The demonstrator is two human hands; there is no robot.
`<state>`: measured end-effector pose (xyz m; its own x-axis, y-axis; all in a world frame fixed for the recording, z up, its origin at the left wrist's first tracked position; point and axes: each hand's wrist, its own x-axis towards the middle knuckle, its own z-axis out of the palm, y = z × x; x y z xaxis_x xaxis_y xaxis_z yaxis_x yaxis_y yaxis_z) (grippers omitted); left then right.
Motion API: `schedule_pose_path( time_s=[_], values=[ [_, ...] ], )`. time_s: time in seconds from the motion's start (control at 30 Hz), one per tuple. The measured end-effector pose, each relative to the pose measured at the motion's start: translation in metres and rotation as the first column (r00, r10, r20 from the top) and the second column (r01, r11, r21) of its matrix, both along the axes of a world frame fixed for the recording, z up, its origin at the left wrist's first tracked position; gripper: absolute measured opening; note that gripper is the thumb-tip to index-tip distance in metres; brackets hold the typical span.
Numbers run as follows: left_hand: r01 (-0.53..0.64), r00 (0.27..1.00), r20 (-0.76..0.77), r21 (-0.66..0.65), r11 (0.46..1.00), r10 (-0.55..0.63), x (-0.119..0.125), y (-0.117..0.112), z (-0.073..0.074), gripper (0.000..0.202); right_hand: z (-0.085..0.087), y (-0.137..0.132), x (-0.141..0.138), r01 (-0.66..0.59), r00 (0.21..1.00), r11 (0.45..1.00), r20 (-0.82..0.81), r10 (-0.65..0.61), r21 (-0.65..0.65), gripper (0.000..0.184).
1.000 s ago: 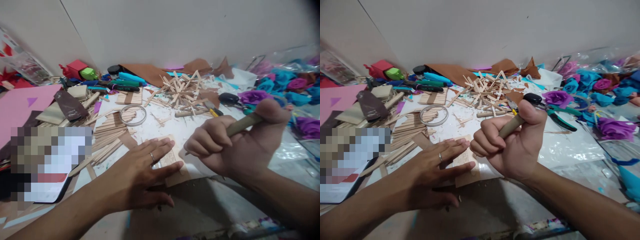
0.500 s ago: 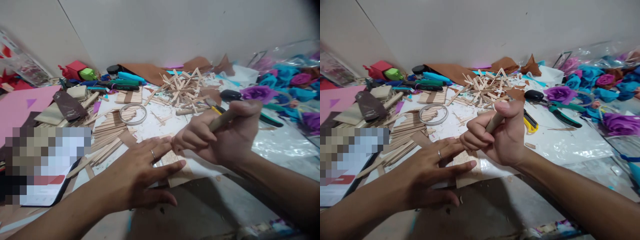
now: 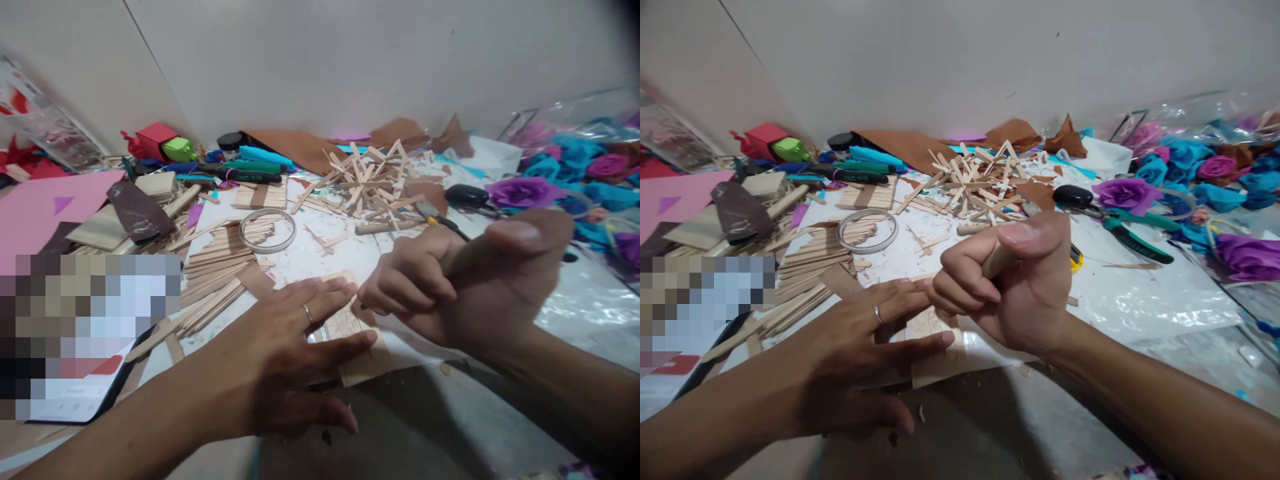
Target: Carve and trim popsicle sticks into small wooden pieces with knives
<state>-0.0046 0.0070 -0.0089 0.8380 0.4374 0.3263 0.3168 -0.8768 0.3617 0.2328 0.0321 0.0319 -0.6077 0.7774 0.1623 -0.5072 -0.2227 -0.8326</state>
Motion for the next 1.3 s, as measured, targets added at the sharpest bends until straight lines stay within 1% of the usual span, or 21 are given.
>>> schedule_pose_path(
  time_s=[0.1,0.23,0.4,0.47,0.6,0.67,0.8,0.9,1.0,1.1,1.2,1.3],
  values=[
    [-0.007,1.0,-0.008,0.006,1.0,0.007,0.0,-0.001,-0.004,0.078,0.0,-0.001,0.0,-0.032,0.999,0.999,0.019,0.032,-0.006,0.063],
    [-0.012,1.0,0.016,-0.011,1.0,0.013,0.0,-0.001,-0.006,0.08,-0.002,0.0,0.001,-0.065,0.996,0.998,0.063,0.064,0.023,0.066],
    [0.012,1.0,-0.004,-0.038,0.999,-0.012,0.001,0.001,0.004,0.074,-0.001,0.01,0.01,-0.197,0.976,0.975,0.119,0.184,0.106,0.061],
    [0.018,1.0,-0.014,-0.051,0.999,-0.019,0.001,0.001,0.008,0.071,0.001,0.014,0.013,-0.226,0.968,0.967,0.135,0.21,0.118,0.058],
    [0.017,1.0,-0.015,-0.02,1.0,-0.018,-0.001,0.0,0.008,0.071,0.005,0.015,0.014,-0.27,0.957,0.954,0.143,0.252,0.132,0.055],
    [0.006,1.0,-0.027,-0.015,1.0,-0.006,-0.002,-0.001,0.005,0.073,0.005,0.013,0.012,-0.268,0.958,0.955,0.144,0.25,0.126,0.056],
    [-0.02,0.999,-0.03,-0.045,0.999,0.018,-0.002,-0.003,0.001,0.075,0.005,0.007,0.007,-0.185,0.977,0.977,0.126,0.172,0.103,0.057],
    [-0.027,1.0,-0.015,-0.055,0.998,0.026,-0.001,-0.002,-0.002,0.075,0.007,0.005,0.004,-0.144,0.982,0.983,0.136,0.128,0.111,0.057],
    [-0.008,1.0,-0.016,-0.029,1.0,0.008,-0.001,-0.001,-0.003,0.075,0.007,0.005,0.004,-0.139,0.983,0.987,0.134,0.127,0.085,0.057],
    [0.001,1.0,-0.023,0.006,1.0,-0.001,-0.001,0.0,0.0,0.073,0.005,0.007,0.006,-0.161,0.983,0.985,0.094,0.155,0.059,0.056],
    [-0.007,1.0,-0.028,0.031,0.999,0.008,-0.001,-0.001,0.005,0.068,0.003,0.01,0.008,-0.182,0.982,0.981,0.073,0.177,0.073,0.055],
    [-0.008,0.999,-0.033,0.037,0.999,0.01,-0.001,-0.002,0.01,0.064,0.0,0.013,0.009,-0.174,0.983,0.98,0.071,0.168,0.091,0.055]
  ],
)
